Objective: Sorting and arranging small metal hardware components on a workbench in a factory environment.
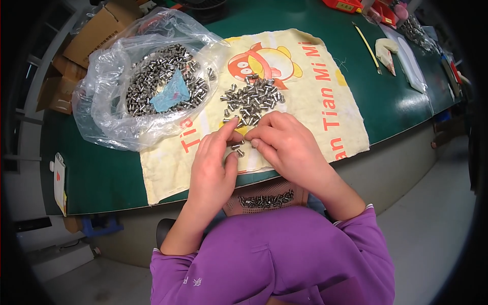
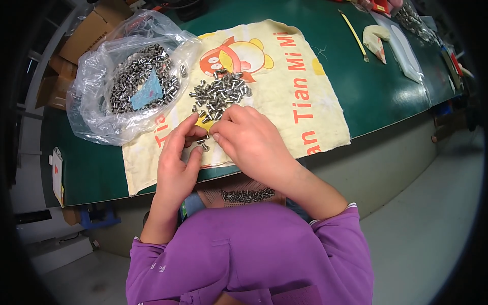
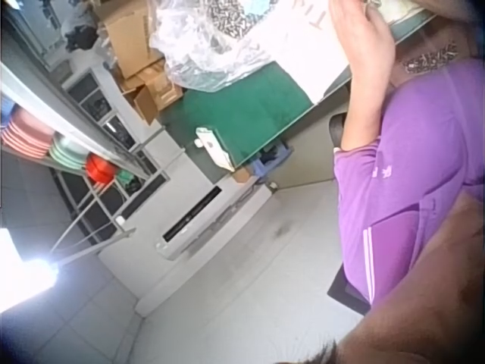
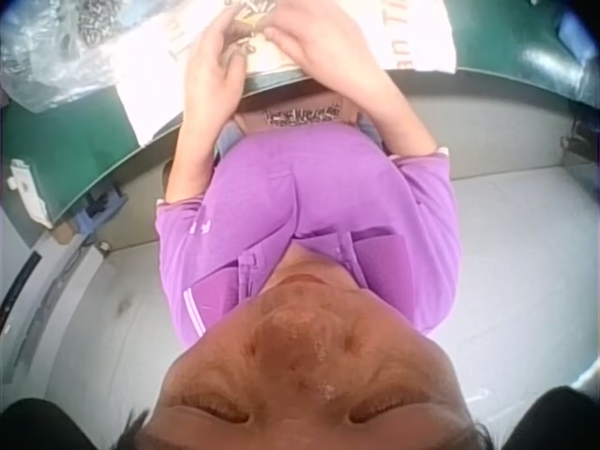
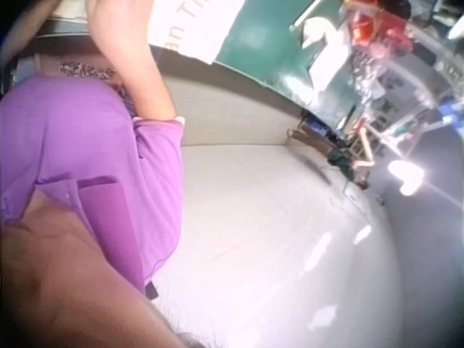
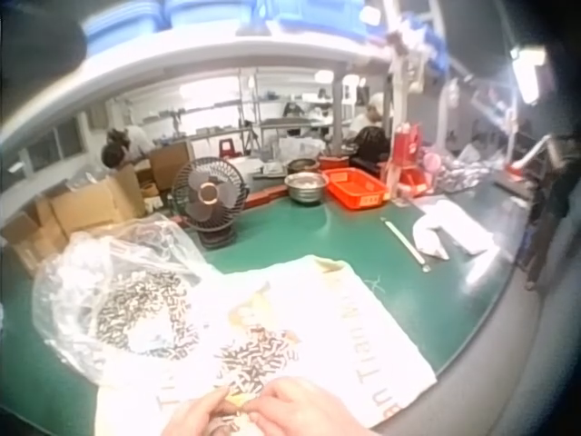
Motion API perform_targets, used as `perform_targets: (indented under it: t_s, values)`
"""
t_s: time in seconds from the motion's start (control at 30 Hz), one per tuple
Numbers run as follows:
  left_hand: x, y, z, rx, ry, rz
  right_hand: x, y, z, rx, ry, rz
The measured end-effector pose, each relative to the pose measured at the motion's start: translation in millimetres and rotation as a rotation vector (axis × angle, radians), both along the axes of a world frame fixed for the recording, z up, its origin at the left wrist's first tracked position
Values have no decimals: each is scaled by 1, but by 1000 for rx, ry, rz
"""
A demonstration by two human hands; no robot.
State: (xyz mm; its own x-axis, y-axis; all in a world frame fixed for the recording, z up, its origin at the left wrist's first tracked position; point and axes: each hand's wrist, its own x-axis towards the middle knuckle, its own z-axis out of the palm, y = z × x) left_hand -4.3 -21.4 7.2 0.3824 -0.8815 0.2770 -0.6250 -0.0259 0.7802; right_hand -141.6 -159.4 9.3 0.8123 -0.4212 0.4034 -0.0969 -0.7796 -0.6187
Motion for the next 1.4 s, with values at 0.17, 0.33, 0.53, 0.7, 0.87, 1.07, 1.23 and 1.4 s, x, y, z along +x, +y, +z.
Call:
perform_targets:
  t_s: [0.17,0.33,0.53,0.7,0.87,1.07,1.23,1.4]
  values:
    - [0,0,5,8,-14,19,-4,1,5,4,10,46]
    - [-5,5,12,92,-2,23,-5,2,0,-11,19,64]
    - [-6,4,8,74,-21,9,-5,2,5,60,-15,117]
    - [-5,-3,6,66,-71,1,-13,-1,8,60,32,89]
    - [-3,-3,5,51,-95,-24,-14,0,6,25,21,7]
    - [-1,0,4,49,-53,-55,-13,2,7,14,-14,-28]
    - [-4,2,6,79,-18,-5,-14,0,10,52,44,16]
    - [-5,-1,3,68,-23,0,-10,-5,0,54,-6,83]
